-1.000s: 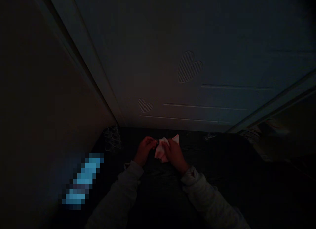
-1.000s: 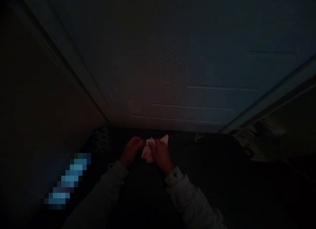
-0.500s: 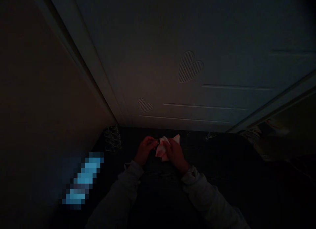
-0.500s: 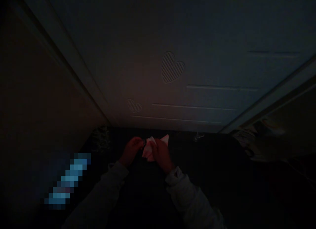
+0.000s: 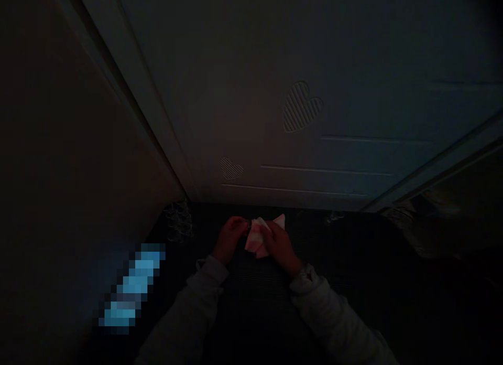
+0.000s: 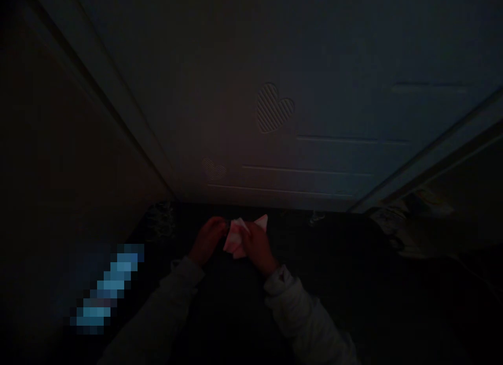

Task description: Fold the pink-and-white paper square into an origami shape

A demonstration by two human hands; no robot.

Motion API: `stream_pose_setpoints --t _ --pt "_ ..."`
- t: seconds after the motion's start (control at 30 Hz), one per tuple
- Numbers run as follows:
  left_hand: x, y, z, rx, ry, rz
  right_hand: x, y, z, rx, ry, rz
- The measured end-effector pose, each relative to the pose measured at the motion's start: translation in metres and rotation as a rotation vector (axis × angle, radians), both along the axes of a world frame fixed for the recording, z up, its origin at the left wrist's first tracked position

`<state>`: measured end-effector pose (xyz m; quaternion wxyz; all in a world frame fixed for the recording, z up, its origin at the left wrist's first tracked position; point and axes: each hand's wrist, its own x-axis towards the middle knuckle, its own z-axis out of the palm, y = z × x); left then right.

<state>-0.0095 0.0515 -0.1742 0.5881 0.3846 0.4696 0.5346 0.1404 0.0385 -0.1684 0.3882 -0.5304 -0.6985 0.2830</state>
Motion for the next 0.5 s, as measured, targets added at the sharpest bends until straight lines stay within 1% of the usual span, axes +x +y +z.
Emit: stream_pose_setpoints --t 0.13,0.27,0.37,0.5 --pt "0.0006 -0.001 0.001 0.02 0.043 -0.017 -0.0017 0.0011 -0.0009 0.009 -0.058 -0.048" --pt "0.0006 -0.0016 0.0009 0.026 0.044 -0.039 -0.0011 0.0015 -0.002 0.001 -0.094 -0.096" --pt "-0.0001 -0.0016 0.0012 0.019 0.044 -0.06 0.0002 0.0006 -0.0018 0.008 -0.088 -0.099" --pt "-0.0008 -0.0021 0.0028 0.023 0.022 -0.061 0.0013 -0.0007 0.0002 -0.004 -0.018 -0.065"
